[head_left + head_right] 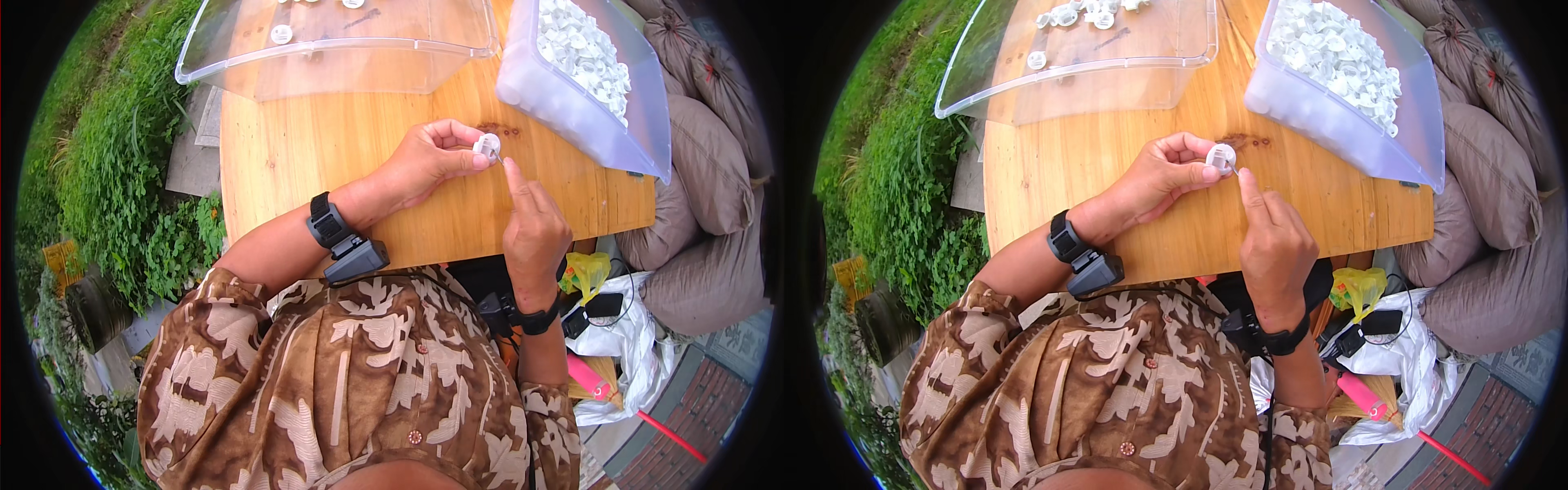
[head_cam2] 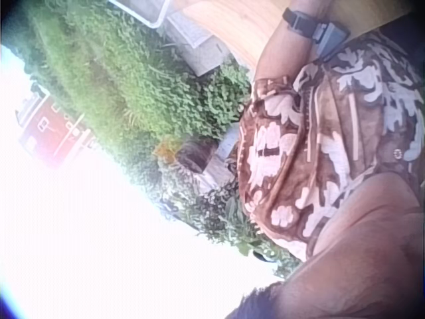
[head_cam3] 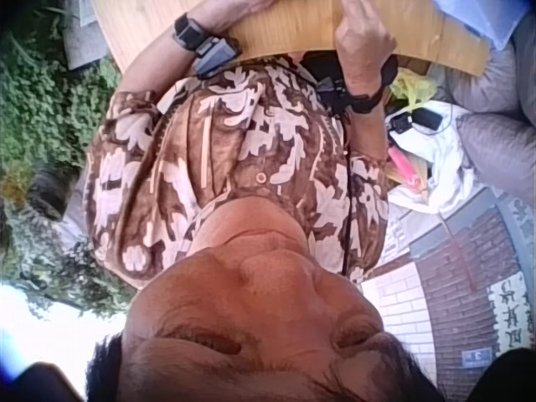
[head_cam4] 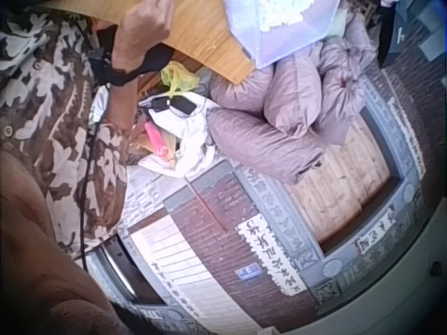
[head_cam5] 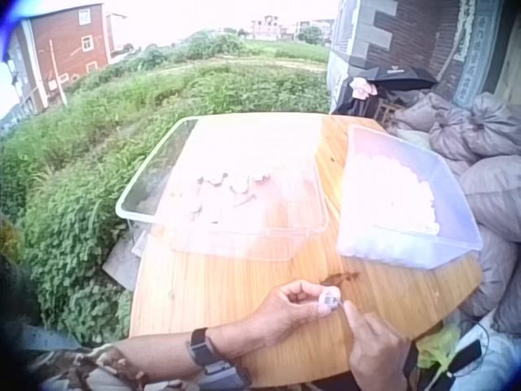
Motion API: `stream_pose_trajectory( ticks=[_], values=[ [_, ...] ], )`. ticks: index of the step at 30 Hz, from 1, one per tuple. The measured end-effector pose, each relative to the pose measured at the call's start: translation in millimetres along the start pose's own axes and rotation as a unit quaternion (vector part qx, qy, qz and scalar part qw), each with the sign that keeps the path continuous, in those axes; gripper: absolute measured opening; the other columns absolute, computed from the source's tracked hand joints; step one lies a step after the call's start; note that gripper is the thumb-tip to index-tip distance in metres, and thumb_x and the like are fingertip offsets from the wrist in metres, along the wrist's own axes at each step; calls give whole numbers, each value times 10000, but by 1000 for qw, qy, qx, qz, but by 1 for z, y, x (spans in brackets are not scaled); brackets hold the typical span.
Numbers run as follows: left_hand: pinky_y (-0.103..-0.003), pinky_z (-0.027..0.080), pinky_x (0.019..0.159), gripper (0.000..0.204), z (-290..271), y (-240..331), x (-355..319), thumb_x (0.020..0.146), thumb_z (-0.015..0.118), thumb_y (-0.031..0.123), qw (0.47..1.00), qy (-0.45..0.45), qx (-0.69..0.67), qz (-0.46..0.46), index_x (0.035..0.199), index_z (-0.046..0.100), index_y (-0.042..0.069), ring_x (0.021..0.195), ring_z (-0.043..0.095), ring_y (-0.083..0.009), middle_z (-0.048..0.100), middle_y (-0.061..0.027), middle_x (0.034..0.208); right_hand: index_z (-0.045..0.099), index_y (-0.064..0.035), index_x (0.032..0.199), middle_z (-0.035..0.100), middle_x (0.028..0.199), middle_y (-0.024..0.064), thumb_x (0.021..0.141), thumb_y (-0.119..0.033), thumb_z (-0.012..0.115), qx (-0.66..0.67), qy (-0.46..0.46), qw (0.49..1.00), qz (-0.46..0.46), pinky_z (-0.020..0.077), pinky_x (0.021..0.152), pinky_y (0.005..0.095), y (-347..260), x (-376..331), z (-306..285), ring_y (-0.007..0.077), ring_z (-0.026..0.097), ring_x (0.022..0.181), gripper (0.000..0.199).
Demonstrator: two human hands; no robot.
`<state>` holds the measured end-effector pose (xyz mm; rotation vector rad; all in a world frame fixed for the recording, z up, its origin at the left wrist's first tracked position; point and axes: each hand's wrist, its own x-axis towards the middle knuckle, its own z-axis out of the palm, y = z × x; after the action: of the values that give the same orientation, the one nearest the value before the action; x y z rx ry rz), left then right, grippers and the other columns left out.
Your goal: Using a metal pick to scrape or clean individual small white plastic components at a workbench.
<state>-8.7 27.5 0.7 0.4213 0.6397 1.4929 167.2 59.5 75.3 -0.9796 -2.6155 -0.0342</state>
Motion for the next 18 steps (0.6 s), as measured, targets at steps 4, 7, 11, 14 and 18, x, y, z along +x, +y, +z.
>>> stream_pose_trajectory(
  ticks=[4,7,11,14,18],
  values=[
    [-295,532,916,219,2,0,-1,838,676,-21,1000,2,1,0,1039,596,2,985,639,-167,653,-103,1056,645,-120,1190,570,766,74,784,48,546,9,11,1000,-16,485,599,363,6,0,3,255,593,667,450],
    [-290,532,917,218,2,1,0,843,673,-14,1000,1,15,6,1046,596,1,985,637,-162,649,-100,1061,644,-112,1192,579,767,87,795,55,551,188,-2,982,30,481,600,361,8,0,7,262,602,674,440],
    [-290,530,922,224,2,1,1,858,661,3,1000,-12,-9,3,1071,593,6,1014,628,-160,637,-95,1092,644,-110,1195,592,761,98,805,65,552,181,5,983,39,482,603,362,2,0,9,263,618,685,438],
    [-290,528,927,234,1,2,1,864,655,8,999,-14,-31,-4,1088,588,9,1033,622,-163,631,-94,1107,643,-114,1199,593,761,101,798,71,550,165,33,985,35,483,606,367,5,-1,9,261,619,685,451],
    [-290,524,934,244,1,3,0,864,655,7,999,-18,-37,-10,1096,581,12,1047,619,-166,631,-92,1107,642,-118,1202,593,764,102,784,80,547,149,53,987,40,483,611,374,8,0,8,265,613,684,472]
  ],
)
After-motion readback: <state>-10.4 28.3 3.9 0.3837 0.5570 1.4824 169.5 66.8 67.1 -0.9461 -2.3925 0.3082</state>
